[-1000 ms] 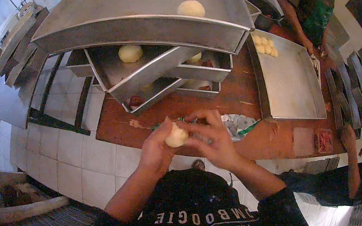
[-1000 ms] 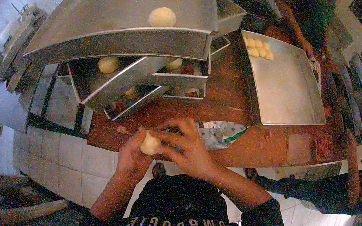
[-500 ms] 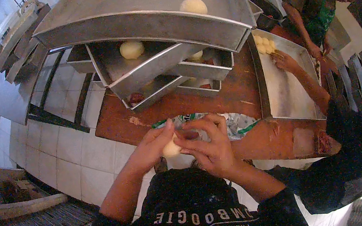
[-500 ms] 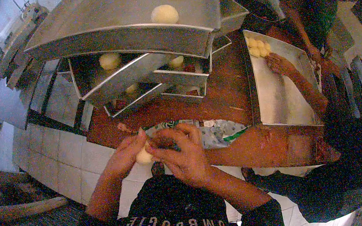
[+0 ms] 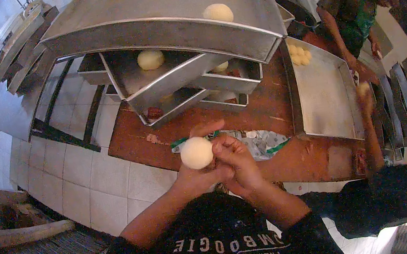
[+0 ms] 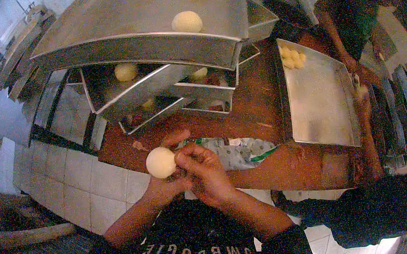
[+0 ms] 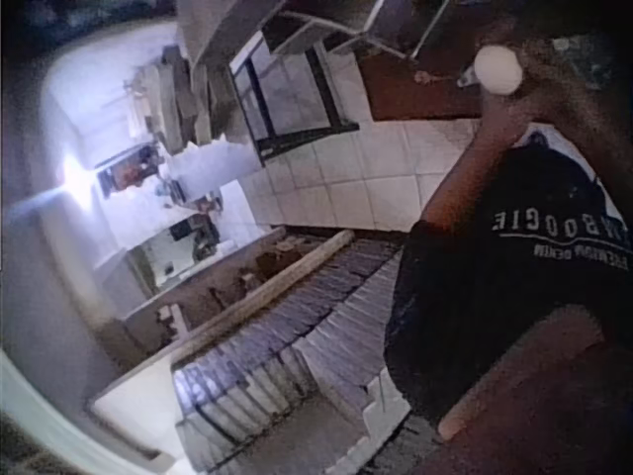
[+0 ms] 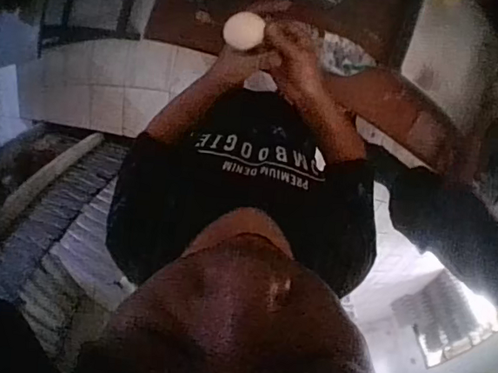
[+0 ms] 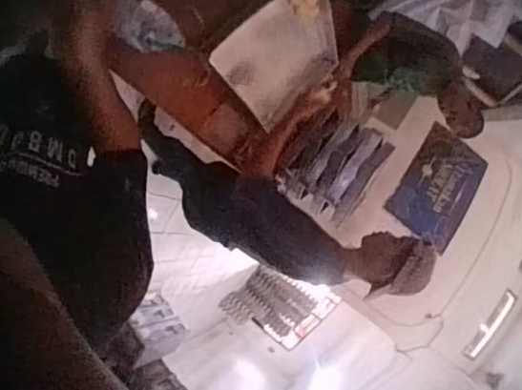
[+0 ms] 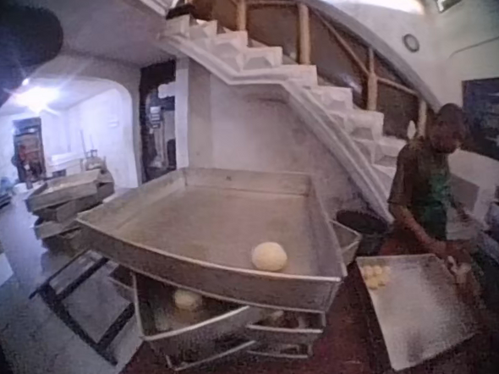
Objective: The person prepares dough balls by taking small portions of dough, flattening them, filling them with a substance from a tube, and sealing them into round shapes. They place the finished dough balls onto metal baking trays. The person also greases the baking trays with a brush before placing the dough.
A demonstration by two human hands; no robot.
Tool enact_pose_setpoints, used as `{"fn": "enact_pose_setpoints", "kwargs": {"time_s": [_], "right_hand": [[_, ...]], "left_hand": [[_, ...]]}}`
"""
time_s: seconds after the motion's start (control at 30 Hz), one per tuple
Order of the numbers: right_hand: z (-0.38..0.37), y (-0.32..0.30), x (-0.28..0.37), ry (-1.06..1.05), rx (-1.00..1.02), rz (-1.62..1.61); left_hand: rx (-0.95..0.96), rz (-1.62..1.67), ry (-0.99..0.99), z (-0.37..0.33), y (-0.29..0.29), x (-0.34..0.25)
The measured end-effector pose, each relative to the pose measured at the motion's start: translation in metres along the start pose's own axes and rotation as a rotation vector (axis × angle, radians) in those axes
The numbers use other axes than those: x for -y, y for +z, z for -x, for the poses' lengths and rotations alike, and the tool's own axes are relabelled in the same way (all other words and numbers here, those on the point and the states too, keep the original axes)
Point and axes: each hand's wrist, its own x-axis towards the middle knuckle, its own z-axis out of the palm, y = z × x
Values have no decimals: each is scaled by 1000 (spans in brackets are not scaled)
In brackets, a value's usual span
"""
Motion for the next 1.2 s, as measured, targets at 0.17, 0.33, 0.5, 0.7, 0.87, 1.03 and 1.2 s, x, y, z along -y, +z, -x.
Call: {"fn": "enact_pose_setpoints", "kwargs": {"time_s": [0.17, 0.33, 0.5, 0.7, 0.87, 1.03, 1.2], "right_hand": [[0, -9, 17, -172, -79, 1155], [8, 46, 29, -730, 318, 1791], [-5, 76, 53, -590, 703, 1935], [-74, 187, 141, -558, 576, 1666], [-175, 195, 169, -653, 363, 1923], [-206, 181, 149, -510, 448, 1955], [-159, 204, 201, -947, 230, 1744]], "left_hand": [[-304, -426, 25, -10, -4, -4], [-313, -690, 284, 2, -26, 4], [-44, -856, 376, -9, -36, -46], [-329, -865, 250, 6, -114, -115], [-294, -1015, 599, -38, -140, -172], [-188, -1110, 712, -85, -144, -214], [204, -1256, 345, -153, -112, -232]]}}
